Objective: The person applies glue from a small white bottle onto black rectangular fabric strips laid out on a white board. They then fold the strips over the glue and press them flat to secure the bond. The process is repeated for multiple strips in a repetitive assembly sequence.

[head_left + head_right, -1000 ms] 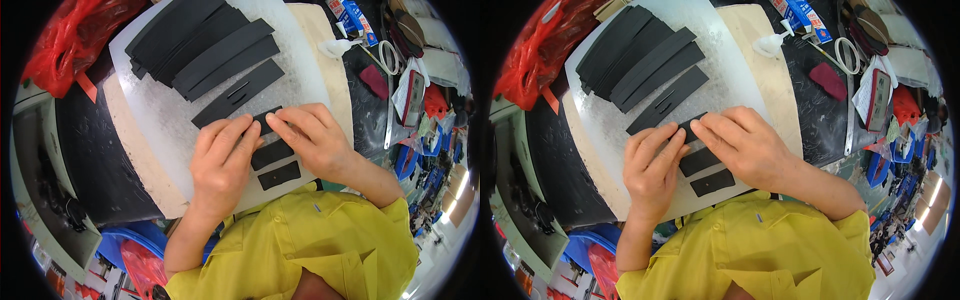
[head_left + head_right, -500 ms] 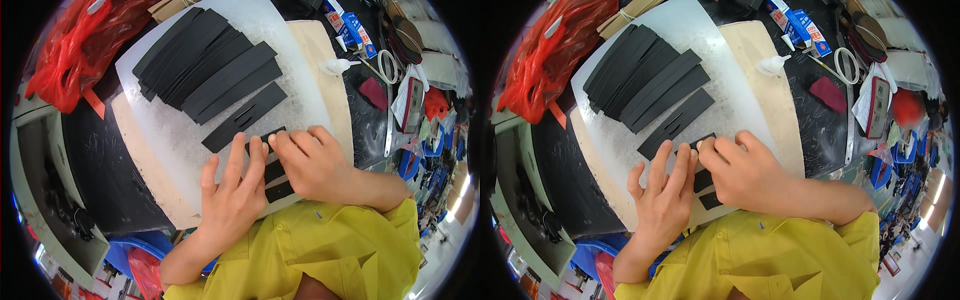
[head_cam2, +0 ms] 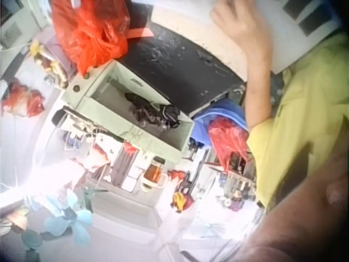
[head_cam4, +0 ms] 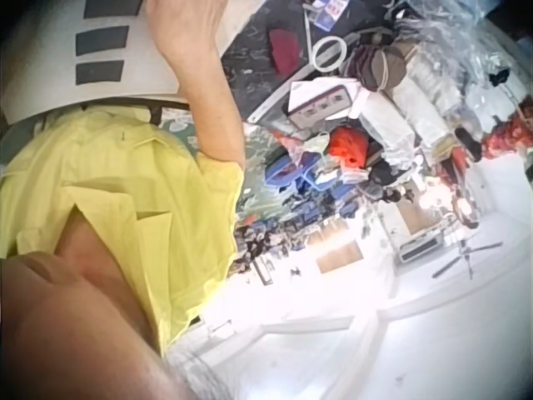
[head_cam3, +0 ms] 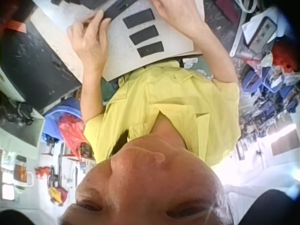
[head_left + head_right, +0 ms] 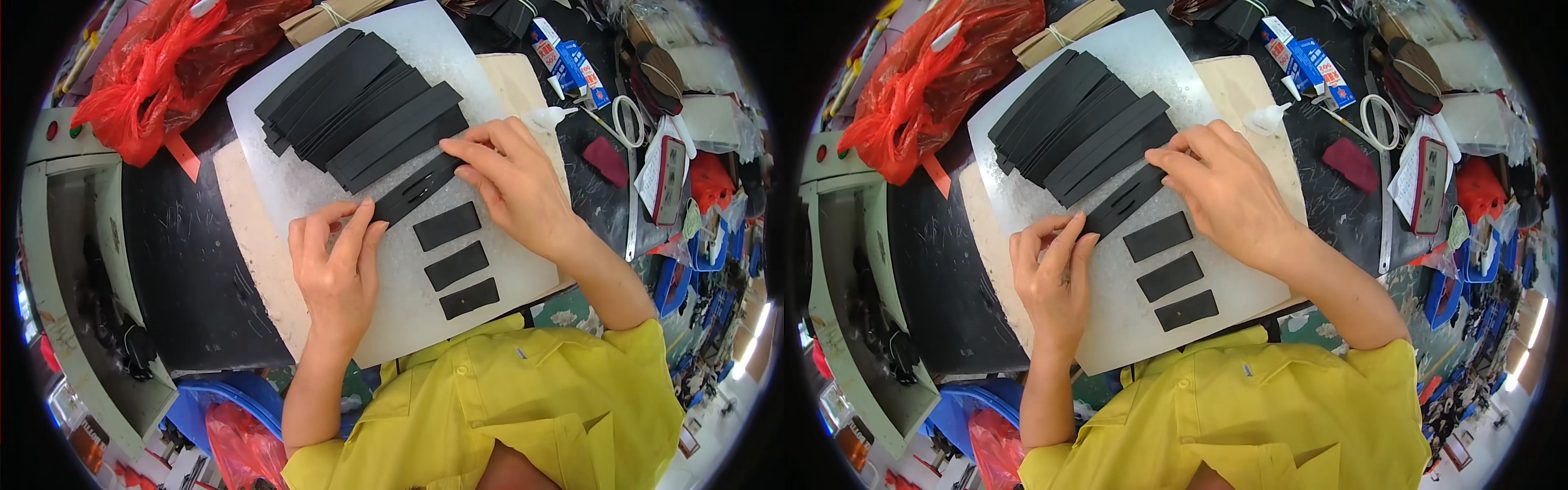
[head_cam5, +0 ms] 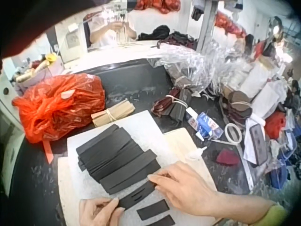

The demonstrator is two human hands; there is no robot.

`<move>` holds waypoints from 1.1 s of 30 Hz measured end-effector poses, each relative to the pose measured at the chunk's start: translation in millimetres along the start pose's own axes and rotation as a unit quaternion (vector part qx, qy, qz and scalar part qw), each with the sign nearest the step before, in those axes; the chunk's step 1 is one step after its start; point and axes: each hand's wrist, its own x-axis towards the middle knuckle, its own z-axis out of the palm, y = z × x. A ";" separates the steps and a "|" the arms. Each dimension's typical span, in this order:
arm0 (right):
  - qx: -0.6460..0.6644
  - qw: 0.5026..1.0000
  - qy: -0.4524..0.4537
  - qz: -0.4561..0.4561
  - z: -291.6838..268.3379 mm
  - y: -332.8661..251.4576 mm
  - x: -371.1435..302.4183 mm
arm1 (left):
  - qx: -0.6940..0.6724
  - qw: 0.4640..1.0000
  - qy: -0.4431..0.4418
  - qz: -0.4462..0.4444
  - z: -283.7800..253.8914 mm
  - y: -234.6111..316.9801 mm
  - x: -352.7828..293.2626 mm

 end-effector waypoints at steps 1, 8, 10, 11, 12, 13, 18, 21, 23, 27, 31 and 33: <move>0.009 1.000 -0.012 0.011 -1.1 0.3 0.3 | -0.004 1.000 0.000 -0.001 -0.2 1.0 0.5; 0.189 0.959 -0.097 0.187 -24.9 -8.0 2.8 | -0.025 1.000 -0.006 0.001 -0.7 3.6 1.1; 0.117 0.977 -0.082 0.160 -19.2 -8.0 1.9 | -0.050 0.999 0.004 -0.020 -0.6 9.0 7.2; 0.081 0.983 -0.076 0.147 -15.1 -8.3 1.5 | -0.063 0.997 0.008 -0.032 1.2 12.0 10.0; 0.036 0.993 -0.059 0.095 -10.4 -9.6 1.7 | -0.061 0.997 0.028 -0.021 5.6 14.7 13.0; -0.009 0.998 -0.043 0.042 -5.0 -12.5 2.0 | -0.060 0.997 0.047 -0.012 10.7 17.6 16.5; 0.044 0.999 0.006 0.013 5.1 -23.0 -4.0 | -0.108 0.993 0.020 0.035 18.9 13.0 23.0; 0.094 0.995 -0.036 0.004 1.8 -12.7 -14.8 | -0.098 0.993 -0.001 0.066 10.1 7.6 20.0; 0.050 0.994 -0.089 -0.027 -3.5 -14.1 -17.5 | -0.080 0.992 -0.019 0.096 5.3 3.7 18.7; 0.089 0.993 -0.068 -0.021 6.1 -9.6 -22.9 | -0.087 0.990 -0.010 0.111 12.8 -1.9 16.2; 0.057 0.994 -0.089 -0.036 6.0 -12.9 -21.7 | -0.082 0.991 -0.013 0.103 14.3 -0.3 15.0; 0.041 0.994 -0.093 -0.044 5.1 -14.0 -21.1 | -0.083 0.991 -0.010 0.101 15.2 -0.4 15.3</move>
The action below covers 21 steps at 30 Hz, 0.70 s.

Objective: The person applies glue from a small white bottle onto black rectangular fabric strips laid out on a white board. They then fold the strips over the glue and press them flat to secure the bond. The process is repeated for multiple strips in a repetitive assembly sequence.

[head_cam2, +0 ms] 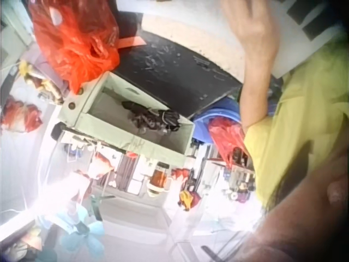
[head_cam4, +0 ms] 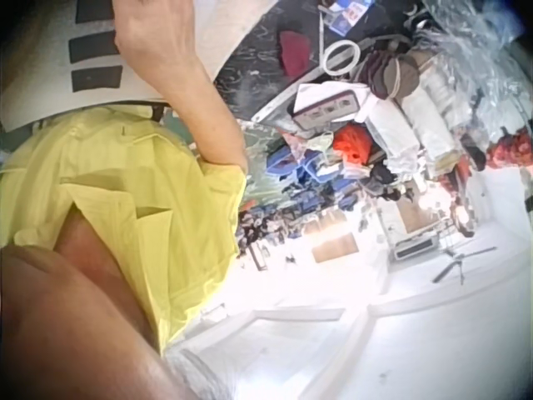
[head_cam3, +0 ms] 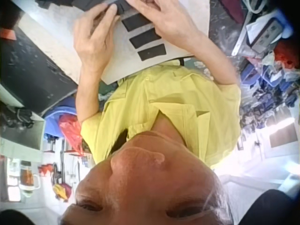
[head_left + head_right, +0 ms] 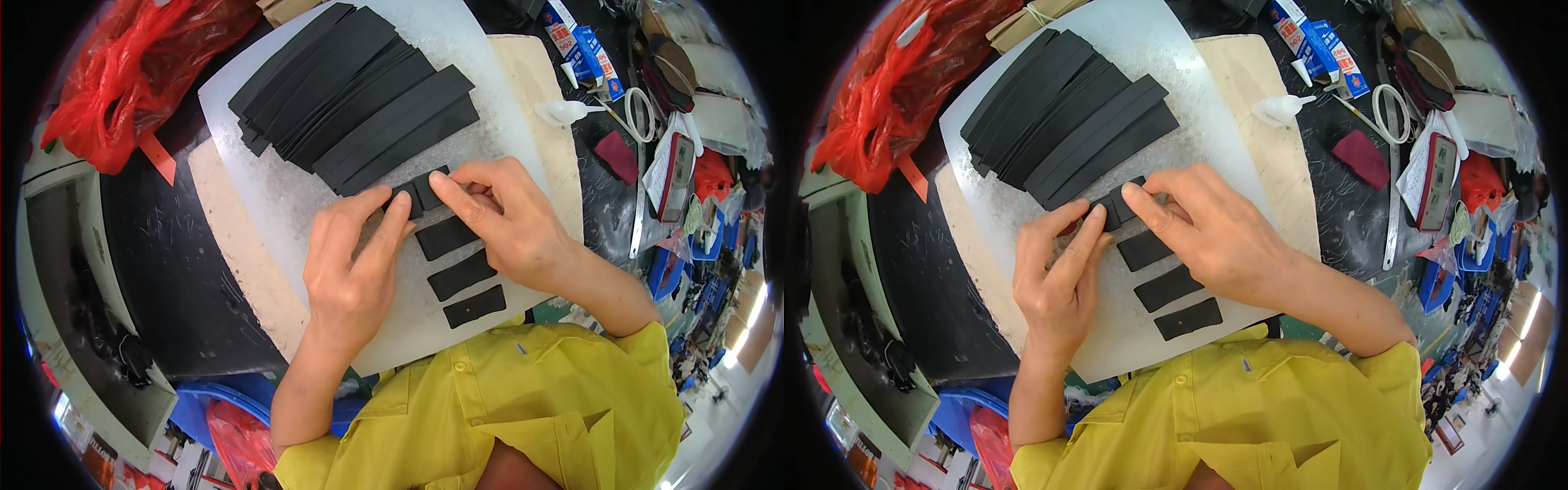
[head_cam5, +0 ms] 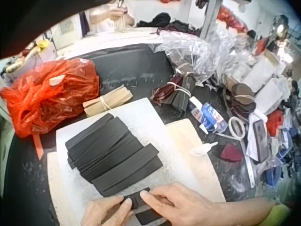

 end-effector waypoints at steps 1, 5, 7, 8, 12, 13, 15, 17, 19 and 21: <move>-0.004 1.000 -0.001 -0.003 -0.5 0.7 -0.3 | 0.000 1.000 0.002 -0.001 0.4 -0.1 0.3; -0.012 1.000 0.003 -0.013 0.1 2.1 -0.5 | 0.003 1.000 0.001 -0.007 2.0 -0.6 0.7; -0.022 1.000 0.008 -0.019 0.9 1.9 -0.5 | 0.006 1.000 0.002 -0.002 2.3 -0.7 0.8; -0.027 0.999 0.011 -0.022 1.3 1.8 -0.6 | 0.009 1.000 -0.003 -0.008 1.6 0.0 1.1; -0.041 0.999 0.008 -0.029 1.2 2.3 1.0 | 0.023 0.999 -0.013 -0.022 0.0 2.3 2.1; -0.044 0.999 0.006 -0.027 1.5 1.9 1.0 | 0.025 0.999 -0.013 -0.021 0.4 2.4 2.1; -0.053 0.998 0.004 -0.028 1.7 1.5 1.4 | 0.029 0.999 -0.011 -0.017 1.3 2.1 2.4; -0.065 0.997 0.003 -0.030 2.1 1.2 1.8 | 0.034 0.999 -0.016 -0.015 1.9 2.1 2.5; -0.078 0.996 -0.003 -0.037 1.3 0.2 3.2 | 0.039 0.999 -0.027 -0.015 1.8 3.1 3.4; -0.105 0.993 -0.010 -0.046 0.9 -1.8 4.3 | 0.070 0.996 -0.058 0.010 -2.5 4.2 4.1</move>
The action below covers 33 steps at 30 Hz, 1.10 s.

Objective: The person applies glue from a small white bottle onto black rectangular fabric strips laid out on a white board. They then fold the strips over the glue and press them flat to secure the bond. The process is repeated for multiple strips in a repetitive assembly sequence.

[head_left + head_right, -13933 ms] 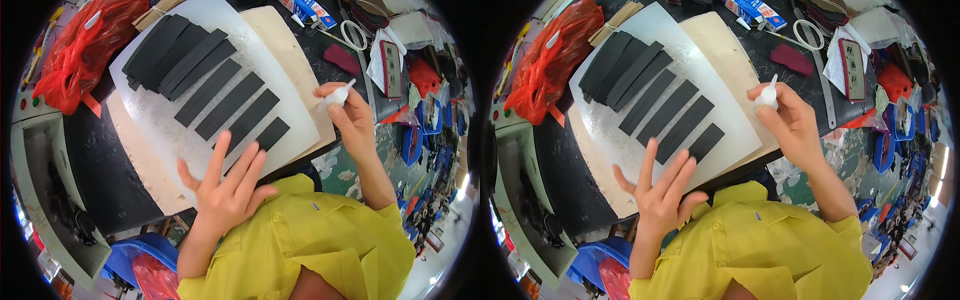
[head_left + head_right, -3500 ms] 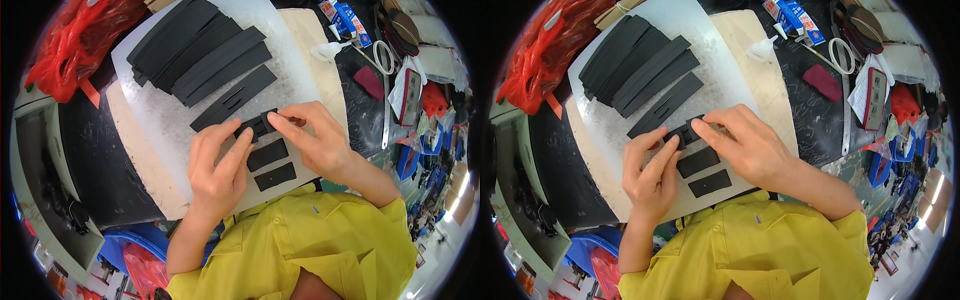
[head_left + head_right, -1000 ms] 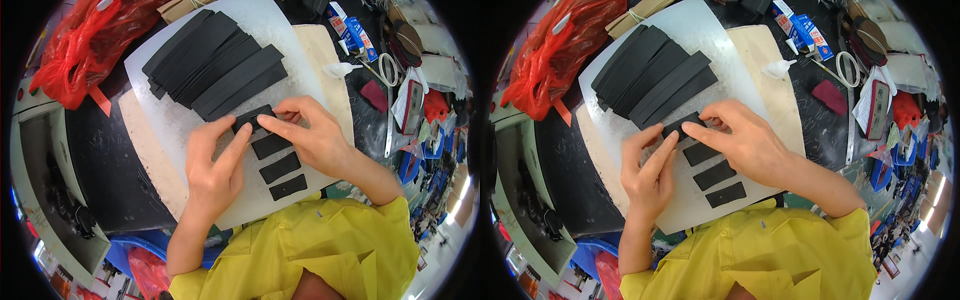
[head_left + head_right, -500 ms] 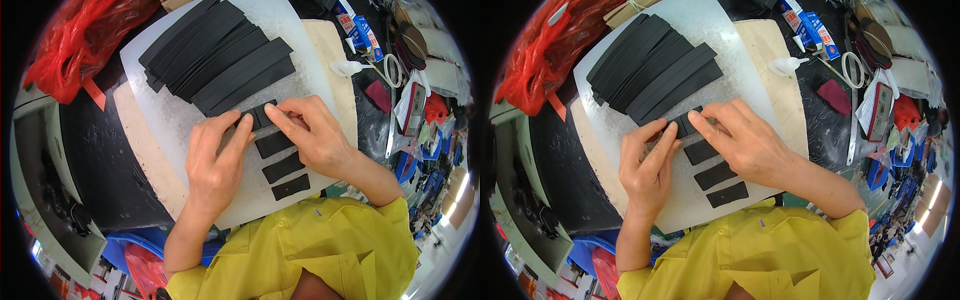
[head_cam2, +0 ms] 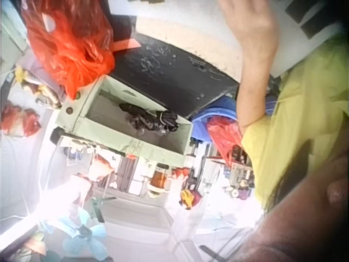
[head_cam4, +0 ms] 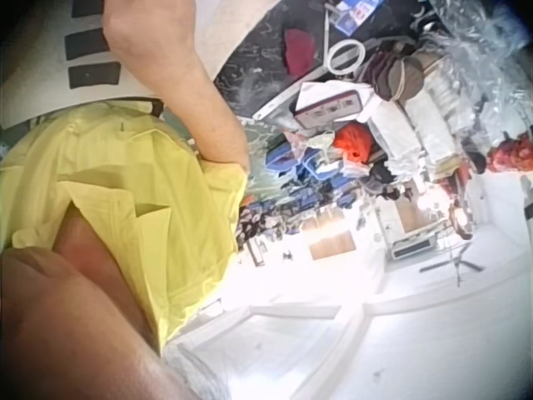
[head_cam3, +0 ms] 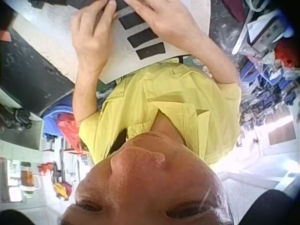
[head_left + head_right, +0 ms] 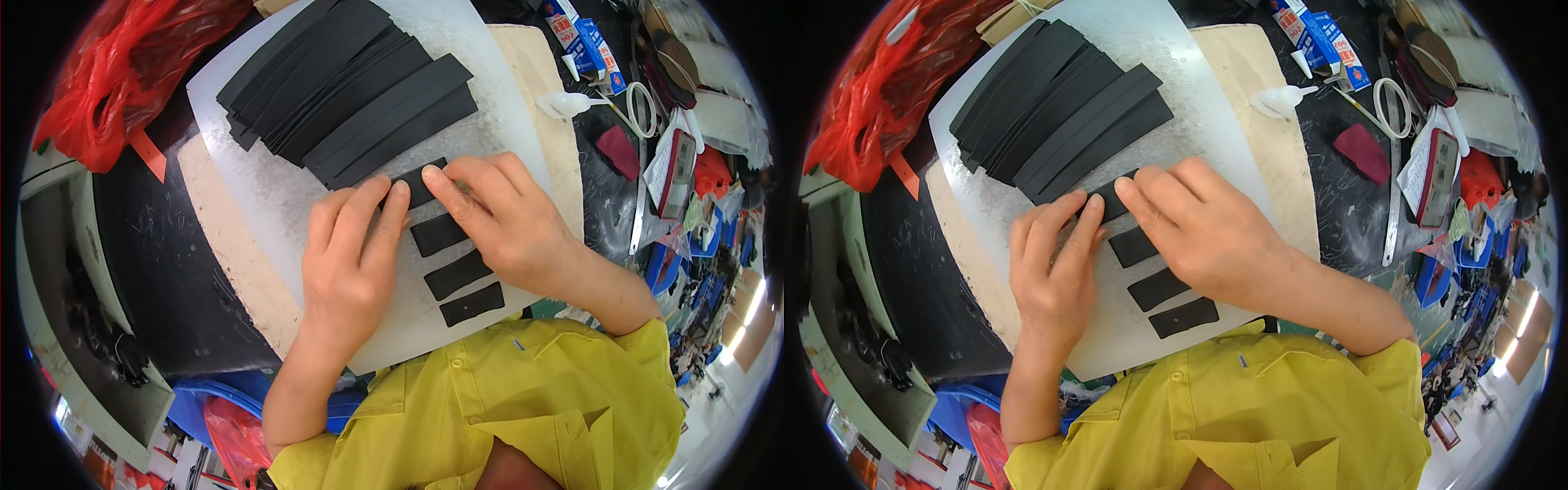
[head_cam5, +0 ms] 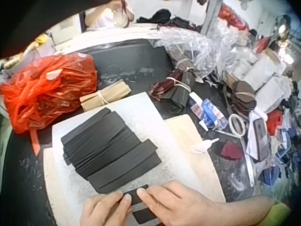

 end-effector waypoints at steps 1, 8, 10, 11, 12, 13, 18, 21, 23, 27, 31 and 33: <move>-0.020 1.000 -0.004 -0.004 -0.3 -2.0 0.4 | 0.015 1.000 -0.015 0.013 -2.1 0.5 0.2; -0.097 0.994 -0.033 -0.027 -1.5 -11.2 6.3 | 0.047 0.997 -0.042 0.035 -3.8 8.1 -0.3; -0.110 0.992 -0.057 -0.031 -5.3 -13.0 8.5 | 0.055 0.997 -0.046 0.029 -2.5 9.1 -2.4; -0.116 0.990 -0.070 -0.033 -6.1 -12.7 9.3 | 0.066 0.996 -0.054 0.035 -2.0 9.1 -2.6; -0.107 0.992 -0.062 -0.029 -4.8 -11.5 9.7 | 0.068 0.996 -0.050 0.040 -0.3 8.6 -2.9; -0.100 0.993 -0.053 -0.025 -4.0 -12.2 9.2 | 0.058 0.997 -0.053 0.023 -0.9 10.0 -2.7; 0.006 0.999 -0.028 0.020 -0.7 -2.3 10.5 | 0.042 0.993 -0.093 0.054 -13.7 8.4 14.8; 0.076 0.997 0.010 0.011 -25.6 18.8 6.2 | -0.002 0.995 -0.091 -0.027 -26.5 6.5 14.0; 0.108 0.988 0.079 0.071 -33.0 7.4 -11.8 | -0.009 0.999 -0.022 -0.026 -17.5 -1.1 8.8; 0.101 0.981 0.137 0.097 -30.4 -22.0 -62.7 | -0.012 0.990 0.139 0.002 -9.4 12.2 4.3; 0.024 0.974 0.198 0.110 -17.6 -30.0 -118.2 | -0.012 0.996 0.092 0.010 -23.6 36.3 -23.7; 0.016 0.957 0.247 0.151 -29.0 -23.1 -134.4 | -0.003 0.997 0.066 0.041 -31.6 44.3 -49.2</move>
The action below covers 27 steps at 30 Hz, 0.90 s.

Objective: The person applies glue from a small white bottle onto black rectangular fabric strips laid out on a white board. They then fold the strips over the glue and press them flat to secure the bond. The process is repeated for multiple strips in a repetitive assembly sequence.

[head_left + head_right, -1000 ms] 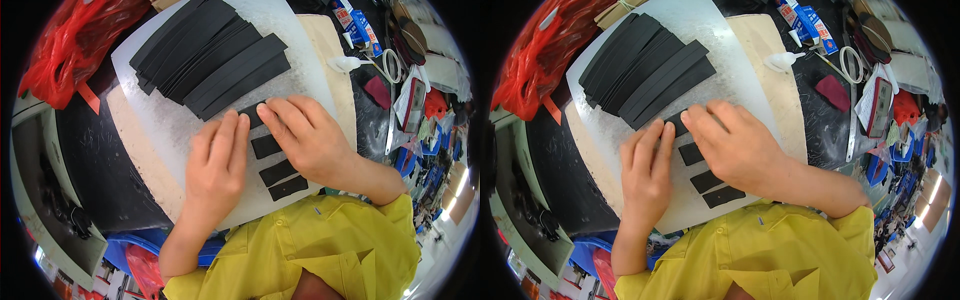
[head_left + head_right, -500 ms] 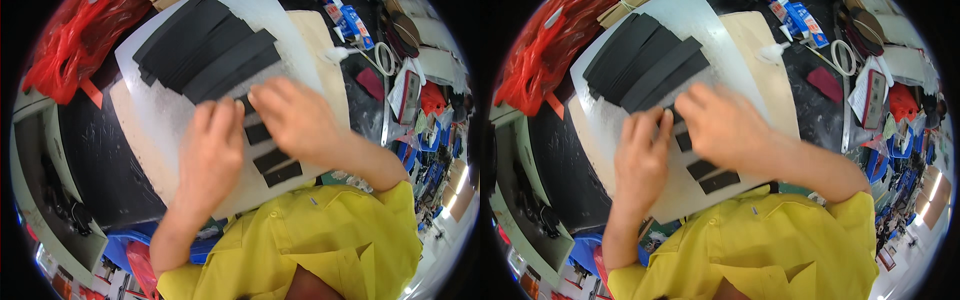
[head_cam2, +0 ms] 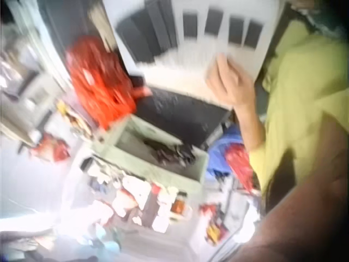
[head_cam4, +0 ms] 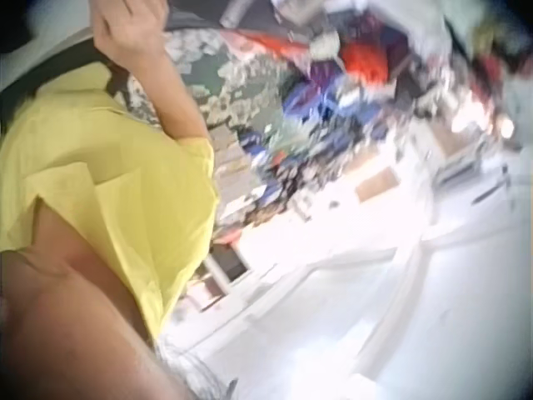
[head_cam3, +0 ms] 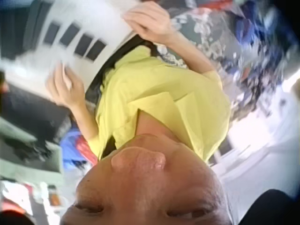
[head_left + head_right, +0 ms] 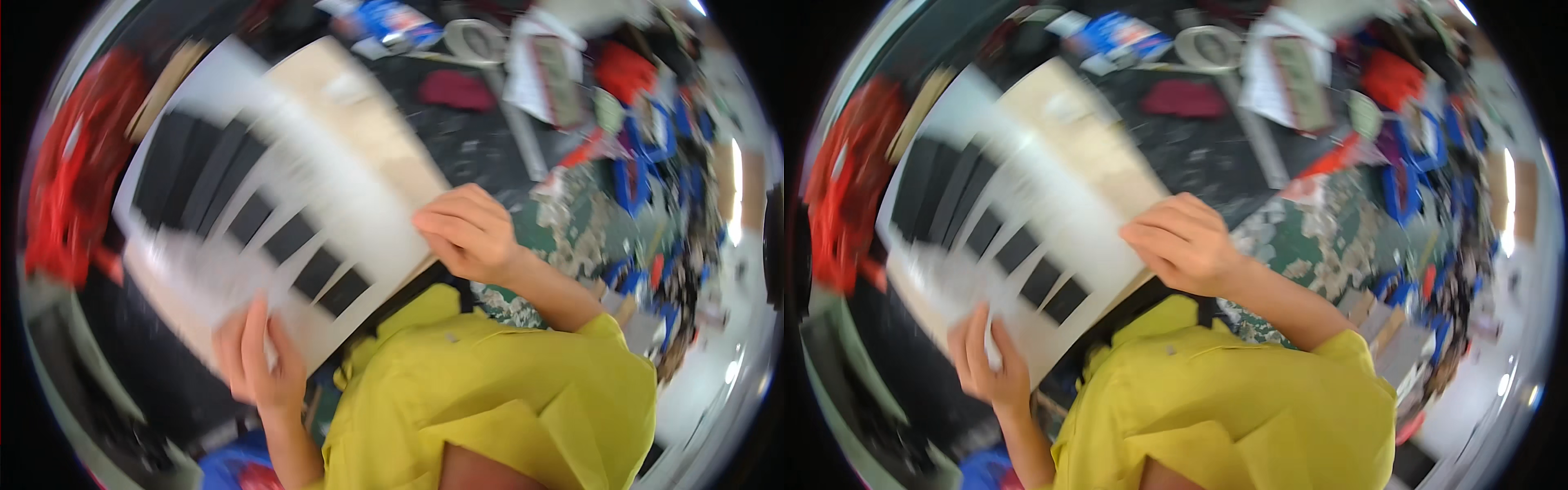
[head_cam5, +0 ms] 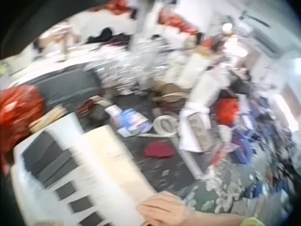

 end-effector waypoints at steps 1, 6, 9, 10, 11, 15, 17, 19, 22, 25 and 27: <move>-0.048 0.998 0.027 0.020 -16.5 11.3 -2.8 | 0.017 1.000 -0.019 0.012 -3.1 6.3 -6.7; -0.317 0.912 0.164 0.203 -96.2 130.7 -19.9 | 0.054 0.995 0.004 -0.087 -0.6 0.2 -57.0; -0.395 0.871 0.124 0.262 -123.3 186.3 -29.6 | 0.080 0.987 0.020 -0.138 2.2 7.2 -51.2; -0.401 0.864 0.107 0.286 -125.0 197.7 -30.6 | 0.087 0.984 0.023 -0.151 3.8 9.6 -45.8; -0.391 0.864 0.096 0.303 -127.3 202.5 -31.0 | 0.087 0.985 0.023 -0.148 4.9 9.7 -41.8; -0.354 0.875 0.081 0.319 -134.3 214.5 -25.4 | 0.097 0.983 0.015 -0.153 8.5 9.2 -33.8; -0.331 0.885 0.099 0.313 -132.0 209.3 -17.5 | 0.102 0.980 0.016 -0.172 9.0 11.4 -34.2; -0.265 0.901 0.122 0.322 -133.6 198.8 -13.8 | 0.120 0.978 0.033 -0.170 9.7 11.3 -38.0; -0.240 0.908 0.112 0.326 -139.3 145.0 -9.5 | 0.085 0.979 0.010 -0.187 12.8 12.9 -17.3; -0.184 0.933 0.067 0.302 -127.5 102.9 -19.9 | 0.058 0.986 0.029 -0.155 18.3 3.1 4.0; -0.158 0.943 0.021 0.293 -101.3 83.6 -17.1 | 0.063 0.983 0.043 -0.167 19.3 -5.8 9.0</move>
